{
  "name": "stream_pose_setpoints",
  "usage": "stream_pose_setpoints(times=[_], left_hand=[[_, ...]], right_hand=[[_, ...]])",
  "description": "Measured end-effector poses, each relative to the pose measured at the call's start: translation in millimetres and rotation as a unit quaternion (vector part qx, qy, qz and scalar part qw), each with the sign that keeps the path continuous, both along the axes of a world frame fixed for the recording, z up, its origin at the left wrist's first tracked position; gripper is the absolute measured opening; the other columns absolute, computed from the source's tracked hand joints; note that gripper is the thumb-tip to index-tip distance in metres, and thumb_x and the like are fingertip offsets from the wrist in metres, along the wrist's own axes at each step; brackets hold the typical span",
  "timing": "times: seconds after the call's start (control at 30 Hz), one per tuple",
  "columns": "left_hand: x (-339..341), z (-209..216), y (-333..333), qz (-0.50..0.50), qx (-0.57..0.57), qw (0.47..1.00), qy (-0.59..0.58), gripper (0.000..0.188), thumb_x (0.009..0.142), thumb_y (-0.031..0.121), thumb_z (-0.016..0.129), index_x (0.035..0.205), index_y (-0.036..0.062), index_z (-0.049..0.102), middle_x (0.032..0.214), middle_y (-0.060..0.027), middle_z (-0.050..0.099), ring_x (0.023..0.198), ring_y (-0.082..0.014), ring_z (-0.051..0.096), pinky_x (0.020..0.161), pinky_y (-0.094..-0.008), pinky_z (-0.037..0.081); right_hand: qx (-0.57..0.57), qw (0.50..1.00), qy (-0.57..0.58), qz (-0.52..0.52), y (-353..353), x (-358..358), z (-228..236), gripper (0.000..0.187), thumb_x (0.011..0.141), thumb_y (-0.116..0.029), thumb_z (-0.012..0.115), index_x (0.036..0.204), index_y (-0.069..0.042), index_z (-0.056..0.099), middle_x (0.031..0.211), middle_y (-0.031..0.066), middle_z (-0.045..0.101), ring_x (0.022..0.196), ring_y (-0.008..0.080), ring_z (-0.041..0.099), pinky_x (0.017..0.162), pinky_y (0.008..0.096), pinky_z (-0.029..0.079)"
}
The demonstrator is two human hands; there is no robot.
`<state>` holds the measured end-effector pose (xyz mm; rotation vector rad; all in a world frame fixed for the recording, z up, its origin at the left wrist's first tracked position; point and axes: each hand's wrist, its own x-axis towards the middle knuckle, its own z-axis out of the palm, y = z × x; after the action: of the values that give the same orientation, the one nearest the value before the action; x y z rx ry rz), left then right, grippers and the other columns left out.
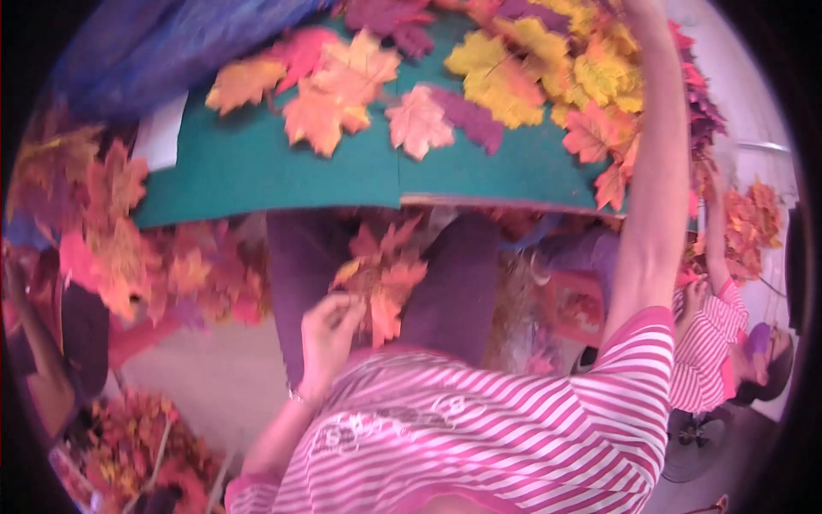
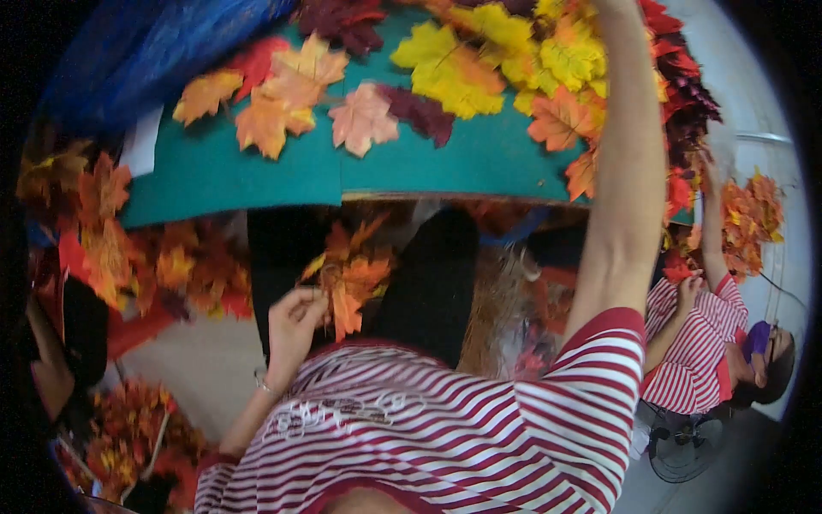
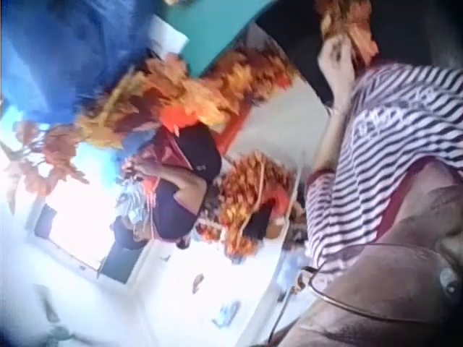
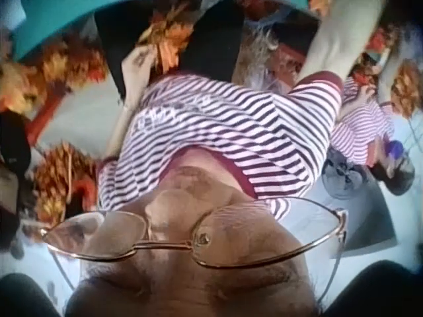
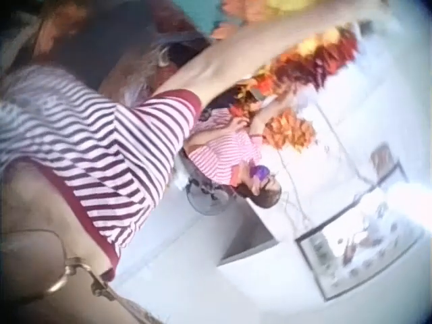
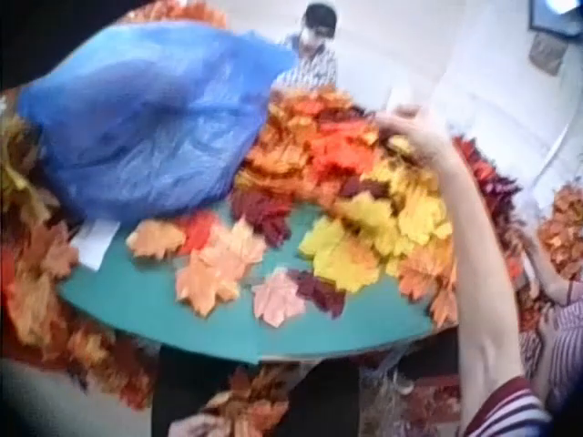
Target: The person attaches individual artificial maple leaves to a stem by hand to create a decorative branch.
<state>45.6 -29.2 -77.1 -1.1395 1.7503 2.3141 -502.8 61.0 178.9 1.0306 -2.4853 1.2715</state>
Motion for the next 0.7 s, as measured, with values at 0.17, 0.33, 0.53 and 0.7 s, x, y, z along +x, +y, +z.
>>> stream_pose_setpoints(times=[0.17, 0.33, 0.53, 0.7], left_hand=[[-6, 16, -9, 0.045, 0.030, 0.997, 0.049, 0.013, 0.098, 0.006, 0.068, 0.105, -0.0048, 0.070, 0.095, -0.0018, 0.070, 0.085, -0.0064, 0.065, 0.073, -0.0230, 0.055], [-3, 4, -5, 0.059, 0.049, 0.996, 0.036, 0.013, 0.097, 0.007, 0.069, 0.104, -0.0042, 0.069, 0.094, -0.0033, 0.070, 0.083, -0.0088, 0.067, 0.074, -0.0241, 0.058], [-6, 3, 4, 0.052, 0.076, 0.993, 0.074, 0.010, 0.097, 0.005, 0.069, 0.103, -0.0026, 0.068, 0.092, -0.0016, 0.070, 0.079, -0.0085, 0.067, 0.072, -0.0250, 0.060], [0, 5, 6, 0.071, 0.081, 0.989, 0.100, 0.009, 0.097, 0.005, 0.068, 0.104, -0.0019, 0.068, 0.090, -0.0020, 0.069, 0.078, -0.0091, 0.067, 0.072, -0.0261, 0.060]], right_hand=[[-0.003, 0.991, -0.117, 0.061, 8, -4, 2, 0.025, 0.090, -0.028, 0.077, 0.098, -0.005, 0.074, 0.086, 0.0009, 0.070, 0.072, 0.0107, 0.064, 0.060, 0.0259, 0.048], [-0.054, 0.995, 0.040, 0.080, 8, 13, -37, 0.017, 0.091, -0.019, 0.075, 0.093, -0.002, 0.070, 0.113, 0.0055, 0.070, 0.101, 0.0132, 0.065, 0.085, 0.0302, 0.055], [-0.141, 0.966, -0.190, 0.100, -4, 51, -31, 0.017, 0.099, -0.017, 0.065, 0.092, -0.002, 0.060, 0.098, 0.0092, 0.066, 0.095, 0.0194, 0.069, 0.078, 0.0344, 0.060], [-0.199, 0.876, -0.376, 0.225, 24, 32, -36, 0.011, 0.103, -0.020, 0.058, 0.098, -0.010, 0.060, 0.101, -0.0008, 0.062, 0.084, 0.0147, 0.064, 0.074, 0.0272, 0.054]])
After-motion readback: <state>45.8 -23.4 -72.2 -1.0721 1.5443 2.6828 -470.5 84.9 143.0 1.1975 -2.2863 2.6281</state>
